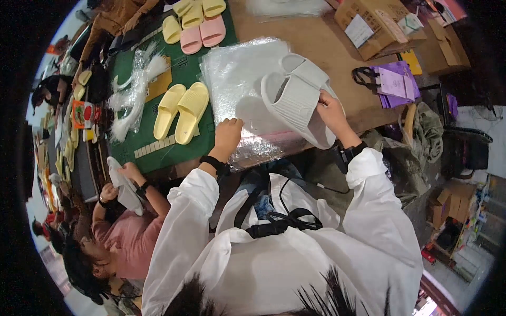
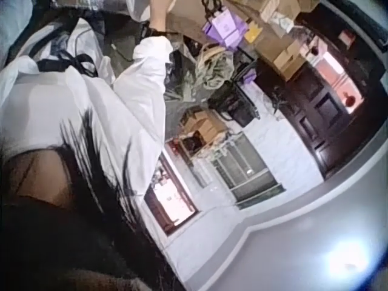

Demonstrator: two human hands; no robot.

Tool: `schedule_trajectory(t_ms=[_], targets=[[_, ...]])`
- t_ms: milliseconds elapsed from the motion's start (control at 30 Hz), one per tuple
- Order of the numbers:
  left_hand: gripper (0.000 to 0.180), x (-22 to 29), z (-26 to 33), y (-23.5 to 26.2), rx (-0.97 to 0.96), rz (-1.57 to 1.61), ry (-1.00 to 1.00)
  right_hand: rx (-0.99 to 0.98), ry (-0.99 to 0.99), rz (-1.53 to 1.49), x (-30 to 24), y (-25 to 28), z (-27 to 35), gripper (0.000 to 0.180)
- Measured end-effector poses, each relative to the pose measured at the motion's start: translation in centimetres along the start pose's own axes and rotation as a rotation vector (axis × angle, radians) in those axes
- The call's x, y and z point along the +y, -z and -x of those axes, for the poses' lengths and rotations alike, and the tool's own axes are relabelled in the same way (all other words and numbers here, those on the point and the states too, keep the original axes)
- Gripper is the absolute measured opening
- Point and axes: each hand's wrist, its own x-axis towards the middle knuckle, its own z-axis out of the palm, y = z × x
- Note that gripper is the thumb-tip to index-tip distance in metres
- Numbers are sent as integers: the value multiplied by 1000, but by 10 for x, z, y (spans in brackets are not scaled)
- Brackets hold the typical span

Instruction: The recorder and others pack slippers into plastic bags and place them in a large sack.

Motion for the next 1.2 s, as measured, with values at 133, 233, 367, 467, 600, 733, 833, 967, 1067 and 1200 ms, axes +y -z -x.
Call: schedule_trajectory(t_ms=[133,233,367,467,600,733,833,967,1067,1200], targets=[[11,3,0,5,206,103,-88,140,-119,-128,-4,0,23,31],[9,-2,5,6,237,39,-197,213,-229,-192,-13,-2,40,30],[12,-8,13,-6,103,93,-190,226,-195,-200,-16,-8,48,31],[16,-11,13,-11,74,97,-179,187,-227,-173,-16,-8,52,30],[15,-12,13,-16,-134,162,-52,-2,-290,-113,-22,-1,58,31],[12,-20,10,-22,-104,111,-151,-281,-226,0,-26,6,58,37],[9,-22,3,-22,-81,128,-135,-341,-303,-77,-35,14,55,37],[11,-14,-12,-15,38,218,46,-521,-337,-10,-33,24,65,29],[24,-15,-14,-19,18,309,132,-620,-264,23,-35,22,66,23],[23,-5,-21,-14,56,386,171,-652,-215,8,-28,11,60,22]])
